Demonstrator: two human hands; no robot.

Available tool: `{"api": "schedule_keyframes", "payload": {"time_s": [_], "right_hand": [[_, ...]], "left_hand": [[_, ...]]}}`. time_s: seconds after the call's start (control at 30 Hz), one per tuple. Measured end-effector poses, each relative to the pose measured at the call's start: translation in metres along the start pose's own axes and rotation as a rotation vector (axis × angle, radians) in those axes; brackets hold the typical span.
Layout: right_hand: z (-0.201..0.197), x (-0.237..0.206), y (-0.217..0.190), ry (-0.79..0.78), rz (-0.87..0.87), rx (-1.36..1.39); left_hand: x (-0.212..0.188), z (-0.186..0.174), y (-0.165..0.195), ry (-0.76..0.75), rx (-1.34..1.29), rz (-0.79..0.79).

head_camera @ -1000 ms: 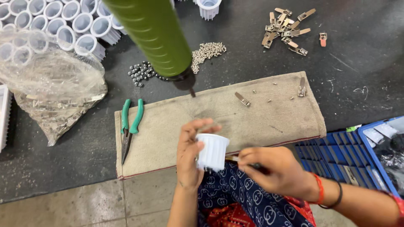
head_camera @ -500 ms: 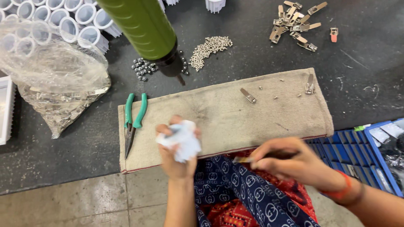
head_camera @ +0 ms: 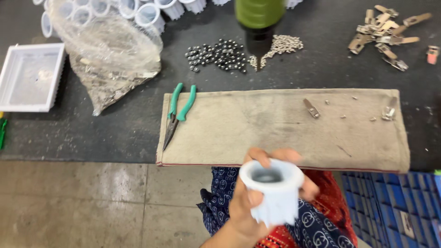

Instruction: The person assembles white plastic lamp holders at a factory workbench. They pick small screws from piles on the table, position a metal contact part inside the plastic holder, and use a hanging electric screwdriver to drive the screws into the holder, repeating the cycle for successive holders.

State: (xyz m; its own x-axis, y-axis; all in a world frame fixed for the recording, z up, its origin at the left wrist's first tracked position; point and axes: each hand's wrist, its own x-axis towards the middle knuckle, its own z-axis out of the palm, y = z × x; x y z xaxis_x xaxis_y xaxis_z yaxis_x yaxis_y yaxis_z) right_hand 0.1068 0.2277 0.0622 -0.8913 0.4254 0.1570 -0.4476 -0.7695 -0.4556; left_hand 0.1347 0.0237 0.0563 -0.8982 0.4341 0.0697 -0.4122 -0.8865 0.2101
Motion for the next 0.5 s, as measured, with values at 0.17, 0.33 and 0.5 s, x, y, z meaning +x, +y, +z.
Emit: {"api": "schedule_keyframes", "payload": {"time_s": [0.17,0.33,0.5], "right_hand": [[0.057,-0.071,0.073,0.134,-0.131,0.863],[0.075,-0.109,0.113,0.187,-0.201,0.978],[0.058,-0.123,0.132,0.271,-0.209,0.859]], "left_hand": [[0.000,0.045,-0.011,-0.016,-0.095,-0.058],[0.017,0.060,-0.019,-0.011,-0.239,0.053],[0.012,0.035,-0.008,0.157,-0.091,-0.028]]}}
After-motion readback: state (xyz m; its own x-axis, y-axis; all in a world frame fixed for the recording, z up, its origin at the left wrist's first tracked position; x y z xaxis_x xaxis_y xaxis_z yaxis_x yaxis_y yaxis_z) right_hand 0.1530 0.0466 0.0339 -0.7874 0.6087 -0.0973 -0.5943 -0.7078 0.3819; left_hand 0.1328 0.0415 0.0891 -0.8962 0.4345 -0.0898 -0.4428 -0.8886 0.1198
